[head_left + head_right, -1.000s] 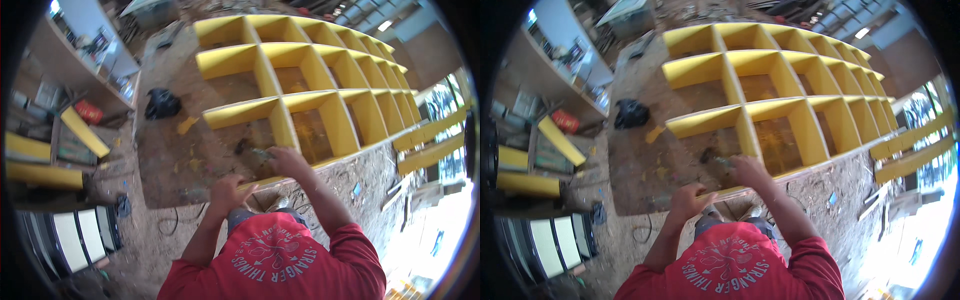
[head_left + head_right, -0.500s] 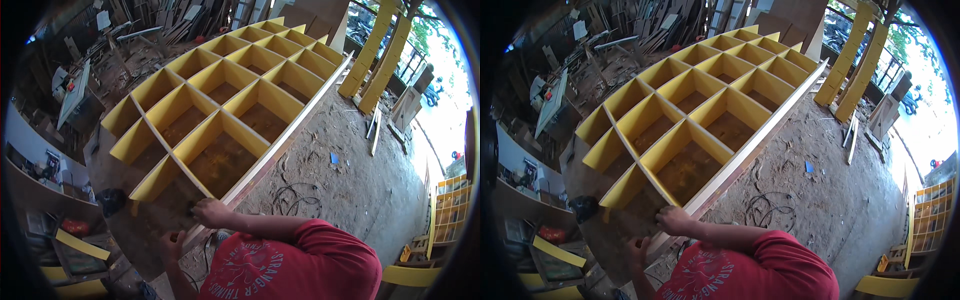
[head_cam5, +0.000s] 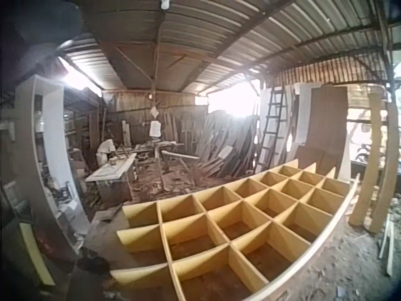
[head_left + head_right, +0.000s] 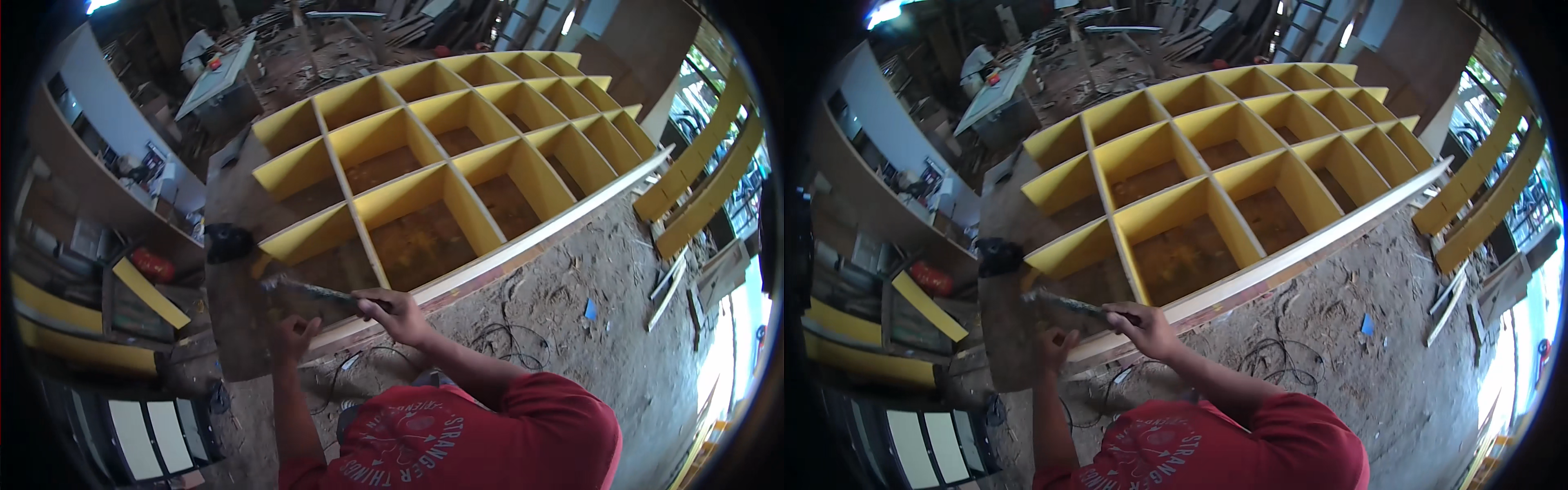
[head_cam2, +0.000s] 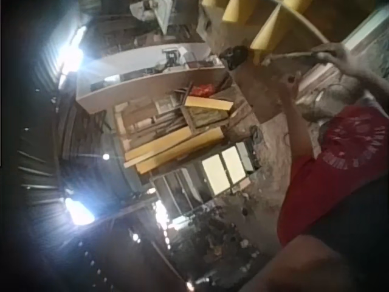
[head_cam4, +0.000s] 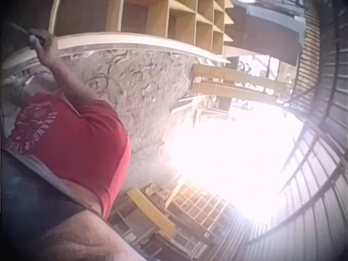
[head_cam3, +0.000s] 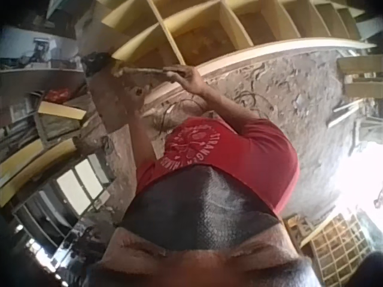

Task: The person builds a yellow shelving unit by hammering nails into a wooden trim piece and using pliers to pull out a nail.

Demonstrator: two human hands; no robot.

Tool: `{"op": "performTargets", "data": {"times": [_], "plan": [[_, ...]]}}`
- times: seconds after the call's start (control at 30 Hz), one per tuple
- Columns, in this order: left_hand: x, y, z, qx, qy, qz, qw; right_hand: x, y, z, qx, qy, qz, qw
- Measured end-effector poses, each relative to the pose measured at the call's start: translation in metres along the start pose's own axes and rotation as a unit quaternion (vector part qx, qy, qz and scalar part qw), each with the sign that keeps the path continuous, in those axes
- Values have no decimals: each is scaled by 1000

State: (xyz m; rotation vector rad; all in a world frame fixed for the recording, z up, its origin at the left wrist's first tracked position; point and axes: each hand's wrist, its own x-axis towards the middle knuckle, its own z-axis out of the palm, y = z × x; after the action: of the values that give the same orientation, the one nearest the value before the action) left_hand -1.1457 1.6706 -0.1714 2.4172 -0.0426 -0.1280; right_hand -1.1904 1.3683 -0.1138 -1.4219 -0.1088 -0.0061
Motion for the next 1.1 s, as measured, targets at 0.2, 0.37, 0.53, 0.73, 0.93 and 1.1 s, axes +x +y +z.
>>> {"op": "performTargets", "data": {"times": [0.2,0.37,0.53,0.73,0.93,1.1], "plan": [[-17,-37,-17,-205,3,132,970,-29,-42,101,-31,-228,140,963],[-107,-105,-93,-565,-84,95,815,-50,60,243,-177,-160,-24,971],[-174,-194,-203,-646,20,-29,763,-93,80,398,-239,-292,63,924],[-210,-312,-294,-636,118,-87,758,-59,101,539,-258,-384,79,883],[-201,-385,-364,-518,110,-64,846,-13,163,638,-275,-465,132,831],[-178,-451,-451,-422,58,-13,905,58,190,739,-114,-522,59,843]]}}
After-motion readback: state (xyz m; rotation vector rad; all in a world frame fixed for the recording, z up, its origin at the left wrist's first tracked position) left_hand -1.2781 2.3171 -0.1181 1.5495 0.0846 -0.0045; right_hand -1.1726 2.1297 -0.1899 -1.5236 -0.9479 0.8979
